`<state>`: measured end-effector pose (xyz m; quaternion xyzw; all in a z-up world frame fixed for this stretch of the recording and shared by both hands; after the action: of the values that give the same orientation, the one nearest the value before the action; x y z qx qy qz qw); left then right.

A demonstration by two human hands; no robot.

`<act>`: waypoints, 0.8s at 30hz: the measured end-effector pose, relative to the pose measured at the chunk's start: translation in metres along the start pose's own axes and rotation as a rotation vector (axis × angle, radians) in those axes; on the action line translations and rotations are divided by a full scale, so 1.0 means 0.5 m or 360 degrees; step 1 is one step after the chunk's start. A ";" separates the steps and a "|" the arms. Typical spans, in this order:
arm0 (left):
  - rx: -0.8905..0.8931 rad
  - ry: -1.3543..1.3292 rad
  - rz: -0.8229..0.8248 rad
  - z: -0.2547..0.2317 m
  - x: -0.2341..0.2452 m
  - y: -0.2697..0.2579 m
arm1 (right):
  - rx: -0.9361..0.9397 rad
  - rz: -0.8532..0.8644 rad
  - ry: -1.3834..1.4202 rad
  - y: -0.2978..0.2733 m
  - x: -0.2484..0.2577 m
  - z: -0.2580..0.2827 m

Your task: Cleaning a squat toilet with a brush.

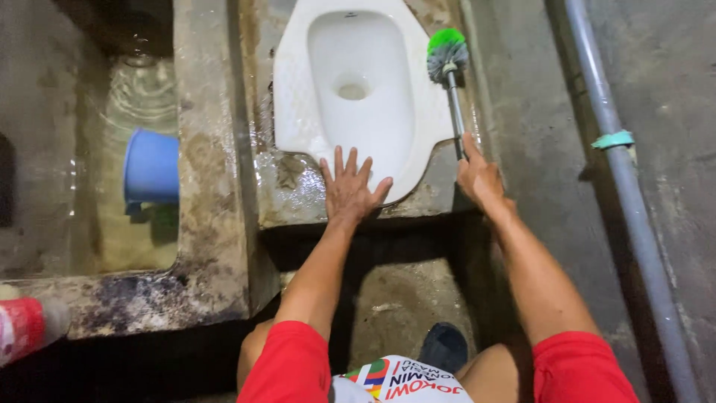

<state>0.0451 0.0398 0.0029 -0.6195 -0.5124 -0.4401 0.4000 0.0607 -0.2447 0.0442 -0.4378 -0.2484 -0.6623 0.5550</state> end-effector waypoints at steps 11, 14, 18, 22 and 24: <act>-0.0044 -0.0024 -0.0011 -0.014 0.016 -0.003 | 0.0040 -0.0023 -0.0194 -0.172 0.020 -0.065; -0.0014 0.0012 0.0012 -0.016 0.030 -0.012 | 0.0130 -0.0030 0.0024 -0.241 0.050 -0.060; 0.0005 -0.0013 0.0053 -0.012 0.020 -0.010 | -0.0004 0.0028 0.0075 -0.261 0.057 -0.062; -0.0021 -0.0027 0.0025 -0.008 0.012 -0.005 | 0.0042 0.0007 0.0164 -0.186 0.045 -0.038; -0.0006 -0.0013 0.0044 -0.008 0.020 -0.004 | 0.0246 -0.0071 0.0119 -0.109 0.011 -0.054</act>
<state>0.0433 0.0389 0.0137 -0.6291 -0.5046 -0.4329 0.4028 0.0005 -0.2555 0.0440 -0.3629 -0.2876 -0.6692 0.5811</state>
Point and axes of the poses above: each hand's wrist, its own y-axis towards the middle knuckle, its own x-axis out of the back of the hand, z = x × y, the point moved 4 cm from there along y, towards the middle knuckle, and after that the axes turned 9 degrees about y, right-handed, at the moved point
